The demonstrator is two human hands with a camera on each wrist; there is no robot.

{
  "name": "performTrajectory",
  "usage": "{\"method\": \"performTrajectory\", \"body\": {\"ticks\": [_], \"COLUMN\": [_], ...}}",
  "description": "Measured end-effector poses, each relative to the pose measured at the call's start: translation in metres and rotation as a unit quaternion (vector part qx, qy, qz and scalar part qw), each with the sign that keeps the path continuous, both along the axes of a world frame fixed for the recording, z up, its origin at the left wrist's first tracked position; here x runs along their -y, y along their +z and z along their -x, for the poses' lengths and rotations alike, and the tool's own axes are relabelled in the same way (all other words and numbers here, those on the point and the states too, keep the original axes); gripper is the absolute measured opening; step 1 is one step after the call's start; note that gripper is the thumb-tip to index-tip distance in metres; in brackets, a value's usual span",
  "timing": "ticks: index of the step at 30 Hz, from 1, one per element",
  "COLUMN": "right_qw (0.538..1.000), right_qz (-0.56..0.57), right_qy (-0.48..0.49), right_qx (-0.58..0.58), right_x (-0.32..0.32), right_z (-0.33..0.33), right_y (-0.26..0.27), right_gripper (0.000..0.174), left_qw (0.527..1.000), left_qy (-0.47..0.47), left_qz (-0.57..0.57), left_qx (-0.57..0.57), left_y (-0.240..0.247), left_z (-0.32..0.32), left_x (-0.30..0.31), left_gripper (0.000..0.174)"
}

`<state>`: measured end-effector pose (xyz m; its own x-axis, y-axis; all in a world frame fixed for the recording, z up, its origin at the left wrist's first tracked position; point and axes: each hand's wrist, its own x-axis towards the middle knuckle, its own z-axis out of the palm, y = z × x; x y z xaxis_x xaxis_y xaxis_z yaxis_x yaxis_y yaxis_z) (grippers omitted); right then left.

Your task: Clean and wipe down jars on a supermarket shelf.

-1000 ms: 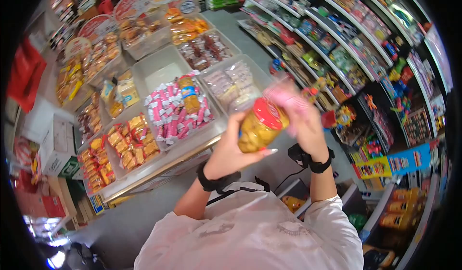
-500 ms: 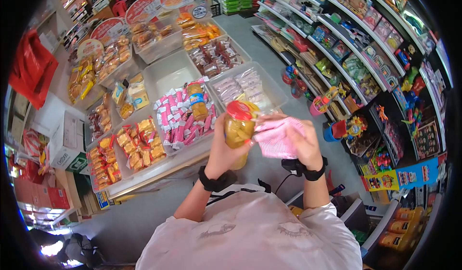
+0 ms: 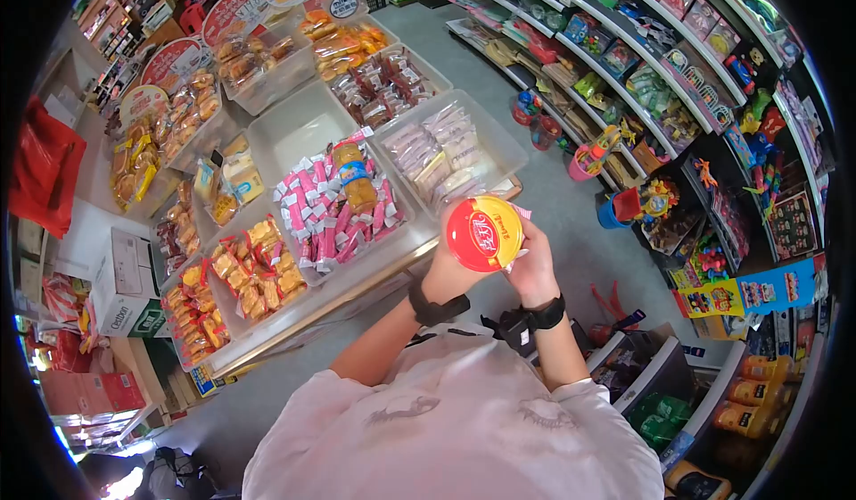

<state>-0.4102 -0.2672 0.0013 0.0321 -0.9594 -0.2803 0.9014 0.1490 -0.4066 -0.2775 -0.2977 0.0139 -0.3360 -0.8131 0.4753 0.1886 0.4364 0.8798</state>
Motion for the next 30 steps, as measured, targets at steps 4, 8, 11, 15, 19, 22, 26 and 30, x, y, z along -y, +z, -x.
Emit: {"method": "performTrajectory", "body": {"ticks": [4, 8, 11, 15, 19, 22, 26, 30], "right_qw": [0.988, 0.984, 0.977, 0.974, 0.986, 0.987, 0.985, 0.972], "right_qz": [-0.103, -0.123, -0.113, -0.077, -0.03, -0.046, -0.033, -0.038], "right_qy": [-0.035, -0.001, 0.027, 0.025, 0.085, 0.076, 0.122, 0.18], "right_qx": [-0.113, -0.126, -0.177, -0.212, -0.139, -0.132, -0.118, -0.145], "right_x": [0.006, 0.013, 0.023, 0.044, 0.08, 0.114, 0.154, 0.195], "right_z": [-0.004, -0.014, -0.018, -0.021, -0.037, -0.049, -0.078, -0.109], "right_y": [-0.006, -0.004, -0.003, -0.002, 0.001, -0.038, -0.061, -0.089], "right_gripper": [0.033, 0.031, 0.031, 0.032, 0.033, 0.035, 0.035, 0.036], "left_qw": [0.993, 0.993, 0.986, 0.967, 0.953, 0.944, 0.926, 0.922], "left_qy": [-0.021, -0.063, 0.094, 0.133, 0.159, 0.146, 0.153, 0.145], "left_qz": [-0.098, -0.103, -0.129, -0.21, -0.257, -0.295, -0.336, -0.348], "left_qx": [-0.054, 0.013, -0.052, -0.049, -0.005, 0.024, 0.074, 0.086], "left_y": [-0.002, -0.001, 0.012, 0.013, -0.008, -0.032, -0.083, -0.108], "left_z": [-0.011, -0.045, -0.063, -0.11, -0.168, -0.202, -0.239, -0.249], "left_x": [0.007, 0.032, 0.056, 0.108, 0.152, 0.176, 0.197, 0.21], "left_gripper": [0.061, 0.047, 0.049, 0.042, 0.04, 0.037, 0.045, 0.05]}}
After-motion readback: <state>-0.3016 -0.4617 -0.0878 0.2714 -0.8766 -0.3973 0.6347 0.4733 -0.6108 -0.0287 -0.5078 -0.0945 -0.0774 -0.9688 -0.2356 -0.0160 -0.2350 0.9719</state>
